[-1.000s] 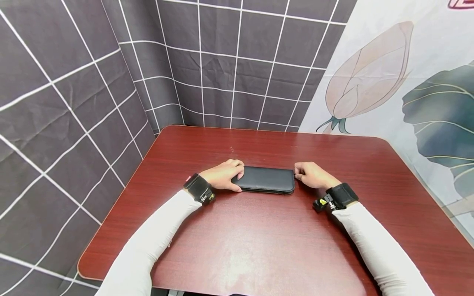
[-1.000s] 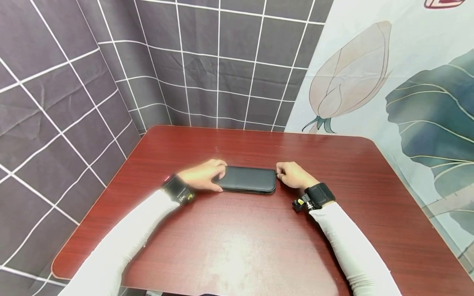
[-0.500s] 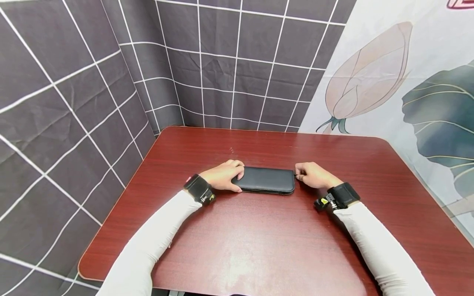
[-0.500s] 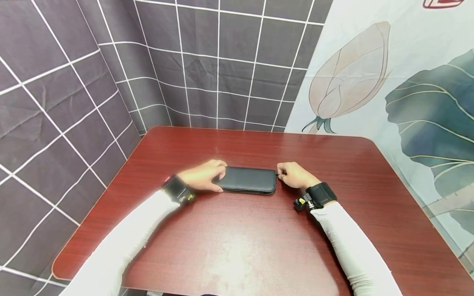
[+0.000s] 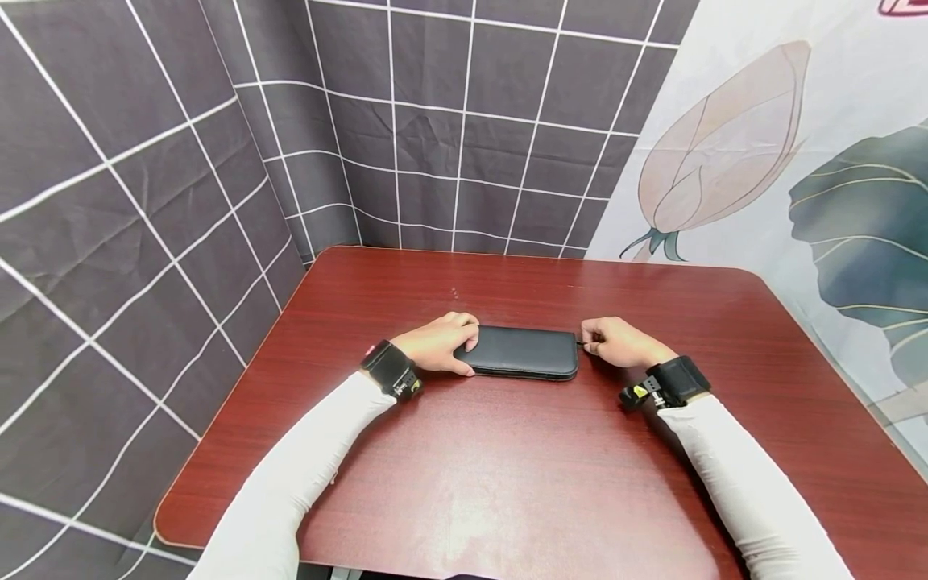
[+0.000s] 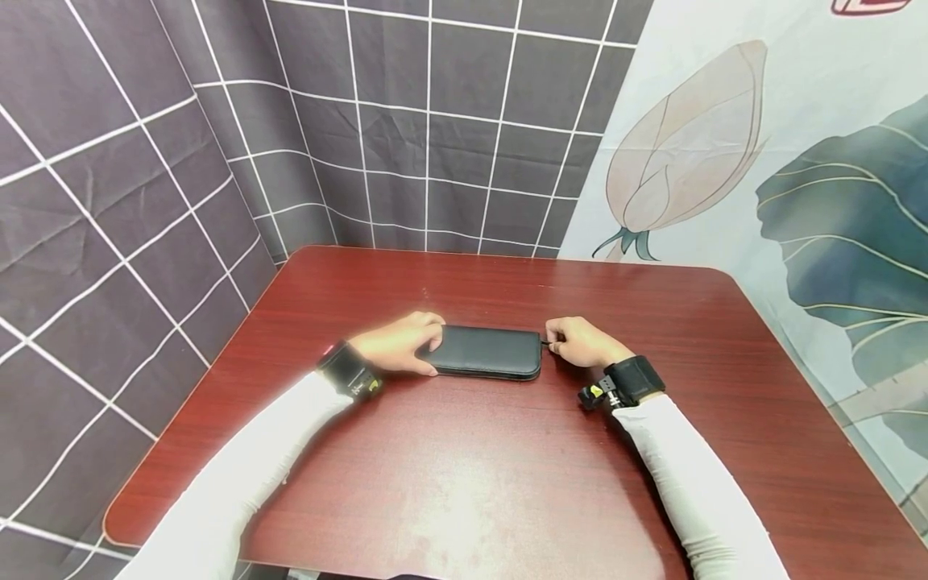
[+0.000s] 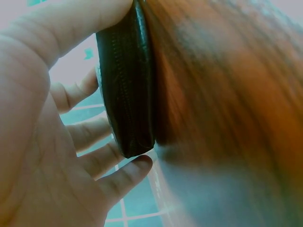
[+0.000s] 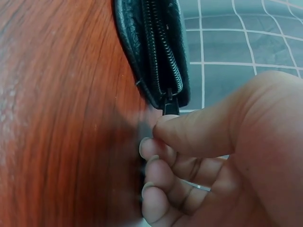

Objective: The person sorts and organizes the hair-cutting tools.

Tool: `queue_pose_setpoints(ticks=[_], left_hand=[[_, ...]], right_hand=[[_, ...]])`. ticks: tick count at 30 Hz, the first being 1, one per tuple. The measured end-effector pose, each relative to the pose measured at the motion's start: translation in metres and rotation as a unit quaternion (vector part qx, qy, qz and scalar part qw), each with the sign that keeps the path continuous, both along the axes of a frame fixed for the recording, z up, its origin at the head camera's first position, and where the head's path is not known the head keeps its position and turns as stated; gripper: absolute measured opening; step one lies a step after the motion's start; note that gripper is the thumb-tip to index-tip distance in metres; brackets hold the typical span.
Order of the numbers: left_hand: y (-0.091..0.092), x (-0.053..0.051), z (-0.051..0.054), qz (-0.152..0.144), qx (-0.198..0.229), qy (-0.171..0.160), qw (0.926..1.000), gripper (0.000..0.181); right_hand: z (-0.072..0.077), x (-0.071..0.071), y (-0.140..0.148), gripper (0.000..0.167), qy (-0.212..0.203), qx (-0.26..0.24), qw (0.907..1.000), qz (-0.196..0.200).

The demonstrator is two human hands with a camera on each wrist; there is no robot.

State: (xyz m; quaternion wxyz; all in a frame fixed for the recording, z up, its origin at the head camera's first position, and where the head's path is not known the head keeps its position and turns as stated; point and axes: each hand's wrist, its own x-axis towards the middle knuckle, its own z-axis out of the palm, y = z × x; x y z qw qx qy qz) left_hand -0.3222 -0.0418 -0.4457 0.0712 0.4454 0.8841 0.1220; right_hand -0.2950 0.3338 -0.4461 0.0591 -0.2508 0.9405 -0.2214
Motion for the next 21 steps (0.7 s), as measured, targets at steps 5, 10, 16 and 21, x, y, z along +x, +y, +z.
queue_pose_setpoints(ticks=[5,10,16,21], left_hand=[[-0.0002,-0.0004,-0.0004,-0.002,0.001,0.004,1.0,0.045],[-0.0001,-0.0006,-0.0005,-0.001,-0.001,0.004,1.0,0.045],[0.0004,0.0,0.0003,0.001,-0.005,0.002,1.0,0.045],[0.0002,-0.0008,-0.0005,0.003,-0.006,0.004,1.0,0.045]], right_hand=[[0.0032,0.0007,0.001,0.027,-0.01,-0.001,0.9999,0.002],[0.0069,0.0021,0.002,0.026,-0.028,-0.004,0.9996,0.004],[0.0081,0.0026,0.004,0.027,-0.038,-0.001,0.9992,0.011],[0.0089,0.0017,0.0061,0.027,-0.046,-0.004,0.9988,0.017]])
